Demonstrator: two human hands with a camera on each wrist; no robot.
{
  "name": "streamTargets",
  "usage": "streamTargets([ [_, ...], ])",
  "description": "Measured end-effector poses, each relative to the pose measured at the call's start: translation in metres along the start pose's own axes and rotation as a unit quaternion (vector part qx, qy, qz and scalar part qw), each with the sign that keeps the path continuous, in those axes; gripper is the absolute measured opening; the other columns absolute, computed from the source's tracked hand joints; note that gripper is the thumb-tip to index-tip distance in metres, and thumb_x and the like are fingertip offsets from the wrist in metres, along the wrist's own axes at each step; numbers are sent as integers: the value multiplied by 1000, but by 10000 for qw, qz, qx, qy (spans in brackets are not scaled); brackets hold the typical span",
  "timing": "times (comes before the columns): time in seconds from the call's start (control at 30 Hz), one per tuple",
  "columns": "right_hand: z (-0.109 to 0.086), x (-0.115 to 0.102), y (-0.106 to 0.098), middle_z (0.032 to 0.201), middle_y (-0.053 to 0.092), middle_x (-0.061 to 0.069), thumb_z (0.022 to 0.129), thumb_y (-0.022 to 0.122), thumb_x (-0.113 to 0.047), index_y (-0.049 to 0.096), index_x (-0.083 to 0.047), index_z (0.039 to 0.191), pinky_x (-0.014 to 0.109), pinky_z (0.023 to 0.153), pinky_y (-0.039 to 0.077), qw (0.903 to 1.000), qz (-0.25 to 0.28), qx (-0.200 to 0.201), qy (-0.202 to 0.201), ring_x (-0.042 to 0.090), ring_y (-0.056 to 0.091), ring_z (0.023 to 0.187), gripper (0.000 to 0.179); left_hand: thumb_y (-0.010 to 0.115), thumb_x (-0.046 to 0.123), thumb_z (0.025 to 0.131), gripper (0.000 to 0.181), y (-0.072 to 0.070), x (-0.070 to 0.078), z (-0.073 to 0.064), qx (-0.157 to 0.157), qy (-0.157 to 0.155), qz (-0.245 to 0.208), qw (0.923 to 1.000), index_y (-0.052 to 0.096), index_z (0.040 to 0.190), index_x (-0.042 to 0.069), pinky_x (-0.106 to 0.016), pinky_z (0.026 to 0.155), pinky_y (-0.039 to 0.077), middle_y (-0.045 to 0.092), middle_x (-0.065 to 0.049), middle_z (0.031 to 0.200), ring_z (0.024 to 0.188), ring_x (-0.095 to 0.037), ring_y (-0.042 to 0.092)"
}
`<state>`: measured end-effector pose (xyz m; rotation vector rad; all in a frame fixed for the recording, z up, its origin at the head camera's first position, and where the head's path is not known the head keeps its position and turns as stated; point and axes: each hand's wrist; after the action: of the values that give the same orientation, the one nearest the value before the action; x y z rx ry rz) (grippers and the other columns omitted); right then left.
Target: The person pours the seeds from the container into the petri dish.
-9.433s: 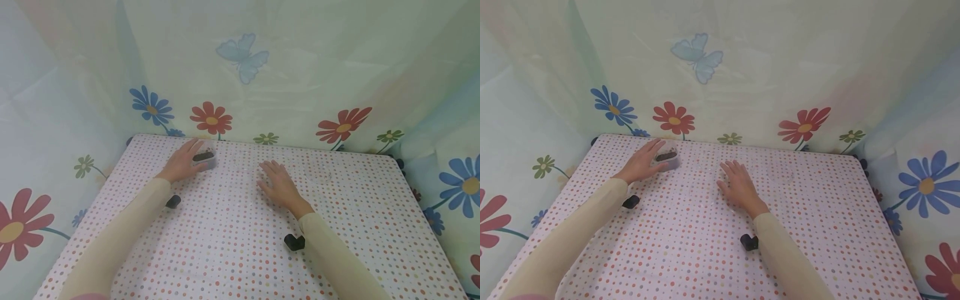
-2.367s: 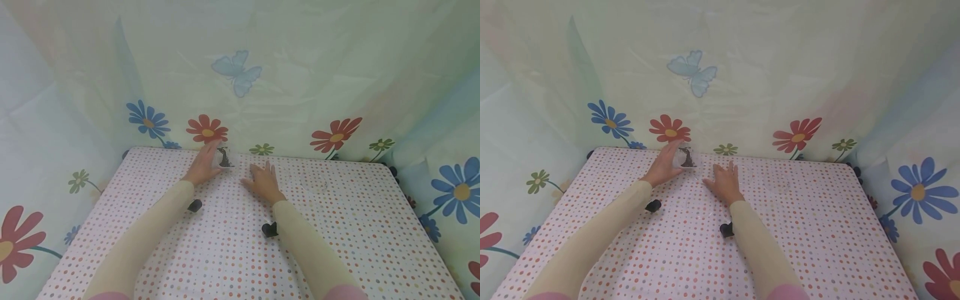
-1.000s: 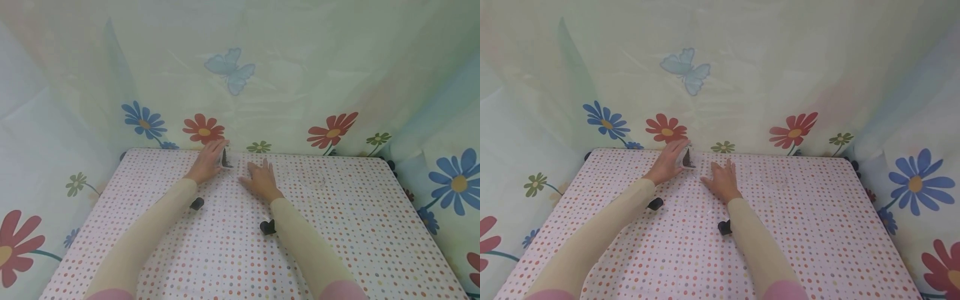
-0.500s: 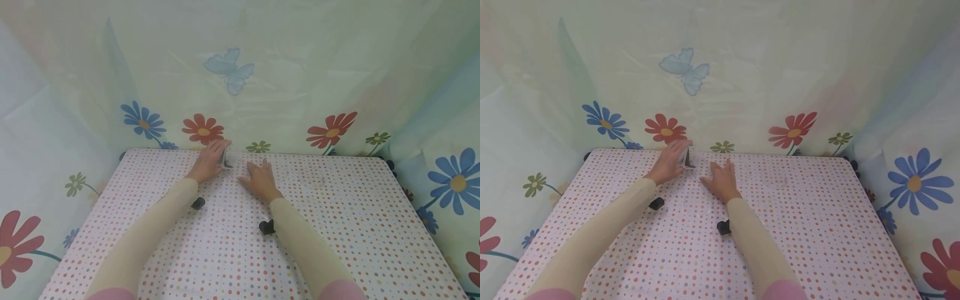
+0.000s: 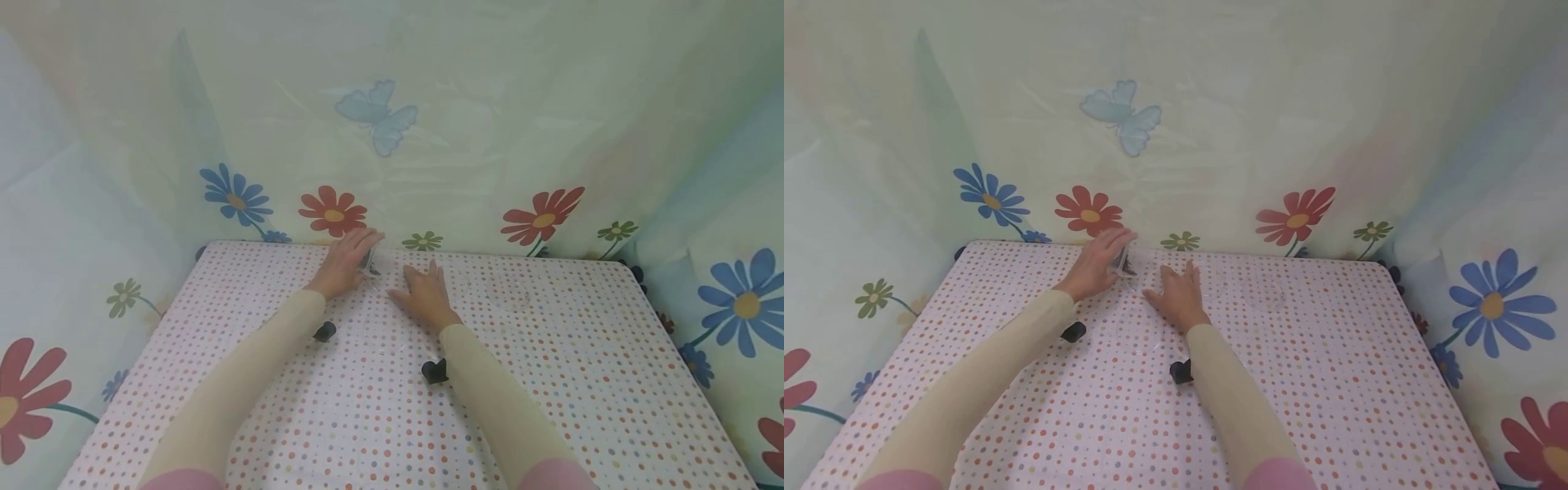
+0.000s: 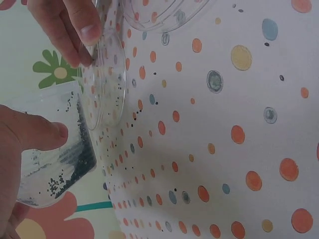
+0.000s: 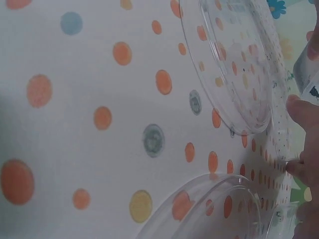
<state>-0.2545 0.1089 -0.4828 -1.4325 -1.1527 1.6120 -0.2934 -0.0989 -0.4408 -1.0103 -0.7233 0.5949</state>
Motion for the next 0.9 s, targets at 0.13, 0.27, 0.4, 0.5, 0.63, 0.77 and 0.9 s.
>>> streamTargets([
  [0.13, -1, 0, 0, 149, 45, 13, 91, 58, -54, 43, -7, 145, 57, 122, 5, 10000, 19, -46, 53, 50, 11, 146, 73, 75, 1, 77, 83, 1, 0, 2, 37, 86, 102, 9999, 36, 147, 25, -54, 115, 33, 37, 2, 152, 144, -20, 29],
  [0.27, 0, 0, 0, 149, 45, 13, 90, 58, -54, 43, -7, 144, 58, 122, 4, 10000, 14, -29, 32, 50, 10, 146, 73, 74, 0, 77, 83, 2, -1, 3, 91, 204, 259, 9994, 36, 147, 25, -53, 114, 34, 39, 1, 151, 143, -21, 31],
  [0.4, 0, 0, 0, 149, 45, 13, 90, 58, -54, 44, -7, 144, 58, 122, 4, 10000, -9, -25, 32, 49, 10, 146, 73, 75, 1, 78, 84, 3, 0, 5, 70, 335, 350, 9988, 35, 148, 26, -52, 115, 33, 39, 1, 151, 143, -22, 31],
  [0.5, 0, 0, -2, 150, 44, 12, 90, 58, -54, 43, -8, 144, 58, 121, 4, 10000, 15, -14, 59, 49, 9, 146, 72, 75, 2, 78, 85, 4, 1, 6, 35, 374, 425, 9984, 34, 149, 26, -51, 115, 33, 39, 1, 151, 143, -23, 31],
  [0.63, -1, 0, -2, 151, 43, 11, 91, 58, -54, 43, -8, 145, 58, 122, 3, 9999, -4, -46, 109, 48, 9, 147, 73, 74, 2, 79, 85, 4, 3, 7, -21, 313, 450, 9985, 32, 150, 23, -50, 116, 32, 39, 0, 152, 144, -23, 31],
  [0.77, -2, -1, -2, 152, 42, 11, 90, 58, -54, 42, -8, 146, 58, 122, 3, 9998, -10, -96, 150, 48, 8, 147, 74, 74, 3, 80, 82, 5, 4, 8, -67, 296, 446, 9985, 33, 149, 21, -50, 117, 31, 39, 0, 153, 144, -22, 31],
  [0.9, -3, -1, -3, 151, 42, 12, 90, 58, -54, 42, -9, 146, 58, 122, 3, 9999, 16, -91, 144, 48, 8, 147, 74, 72, 2, 80, 80, 6, 3, 9, -60, 400, 494, 9980, 35, 148, 20, -51, 114, 34, 39, -1, 152, 143, -24, 32],
])
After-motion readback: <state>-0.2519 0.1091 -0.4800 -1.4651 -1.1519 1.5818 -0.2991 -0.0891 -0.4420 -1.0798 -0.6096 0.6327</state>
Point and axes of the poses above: each hand's wrist, its own z-axis towards the middle knuckle, its own y-axis out of the palm, x = y × z
